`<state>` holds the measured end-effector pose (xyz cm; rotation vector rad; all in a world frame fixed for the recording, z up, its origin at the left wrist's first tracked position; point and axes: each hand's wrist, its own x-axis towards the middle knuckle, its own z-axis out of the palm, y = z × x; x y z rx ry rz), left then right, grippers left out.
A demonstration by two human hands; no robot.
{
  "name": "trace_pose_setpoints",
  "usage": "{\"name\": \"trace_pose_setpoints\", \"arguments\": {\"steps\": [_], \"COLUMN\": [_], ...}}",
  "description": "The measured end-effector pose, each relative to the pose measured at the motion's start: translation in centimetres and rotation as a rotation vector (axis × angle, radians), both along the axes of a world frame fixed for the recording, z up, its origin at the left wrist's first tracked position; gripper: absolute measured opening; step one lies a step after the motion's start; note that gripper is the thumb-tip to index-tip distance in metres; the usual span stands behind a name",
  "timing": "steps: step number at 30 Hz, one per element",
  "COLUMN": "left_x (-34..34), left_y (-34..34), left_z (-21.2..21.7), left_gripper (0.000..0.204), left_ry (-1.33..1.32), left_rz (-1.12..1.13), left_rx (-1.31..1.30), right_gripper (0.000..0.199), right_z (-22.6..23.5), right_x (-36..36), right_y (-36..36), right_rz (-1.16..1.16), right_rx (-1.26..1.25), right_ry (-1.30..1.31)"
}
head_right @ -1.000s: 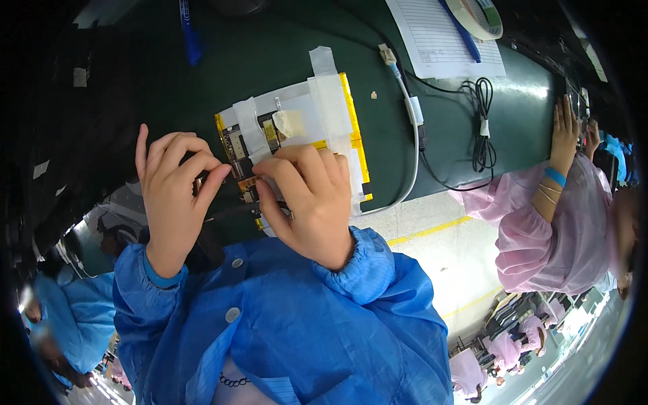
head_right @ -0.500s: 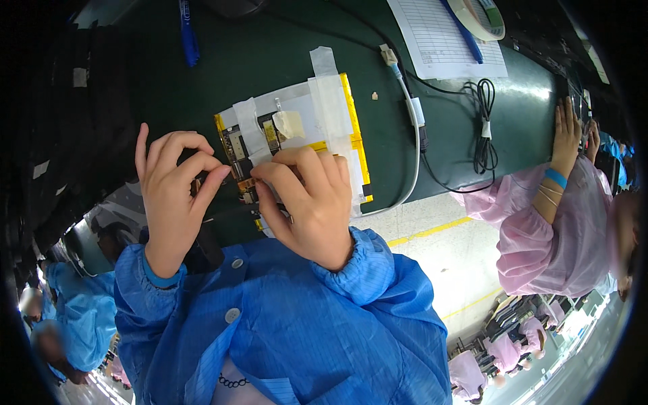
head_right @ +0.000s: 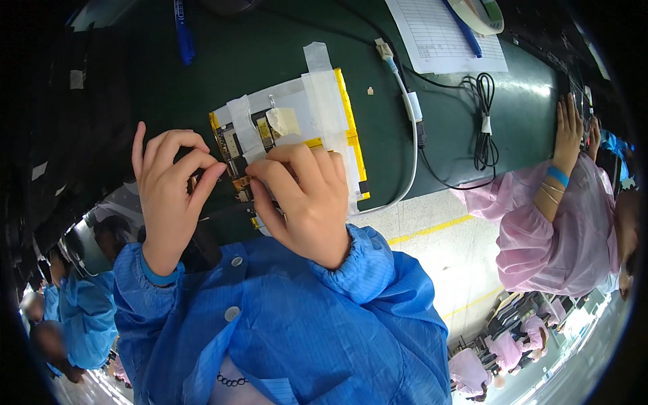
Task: Testing and inspecting internal connections and screen functionality of tablet devices.
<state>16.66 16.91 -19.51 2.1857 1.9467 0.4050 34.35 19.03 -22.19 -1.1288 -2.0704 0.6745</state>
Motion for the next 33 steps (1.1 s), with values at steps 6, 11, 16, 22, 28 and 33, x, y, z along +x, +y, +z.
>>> {"name": "trace_pose_setpoints", "arguments": {"steps": [6,11,16,22,28,33], "left_x": [0.1,0.1,0.3,0.0,2.4,2.7], "left_y": [0.1,0.0,0.0,0.2,-2.1,-3.0], "left_z": [0.1,-0.2,0.0,0.5,3.2,3.2], "left_gripper": [0.016,0.016,0.016,0.014,0.029,0.015], "left_ry": [0.007,-0.003,-0.02,-0.049,-0.224,-0.314], "left_rz": [-0.008,-0.012,0.006,0.003,-0.133,-0.155], "left_rx": [-0.001,0.003,-0.003,0.05,0.029,-0.022], "right_gripper": [0.022,0.027,0.032,0.033,0.025,0.007], "right_z": [0.0,-0.2,0.0,1.8,1.5,2.8], "right_x": [0.1,0.2,0.1,0.2,1.0,1.8], "right_y": [-0.1,-0.4,-0.4,0.6,-2.0,-3.3], "right_rz": [0.005,0.062,0.124,0.219,0.105,0.043], "right_rx": [0.013,0.026,0.039,-0.04,-0.386,-0.645], "right_ry": [-0.011,-0.045,-0.105,-0.13,0.364,0.601]}}
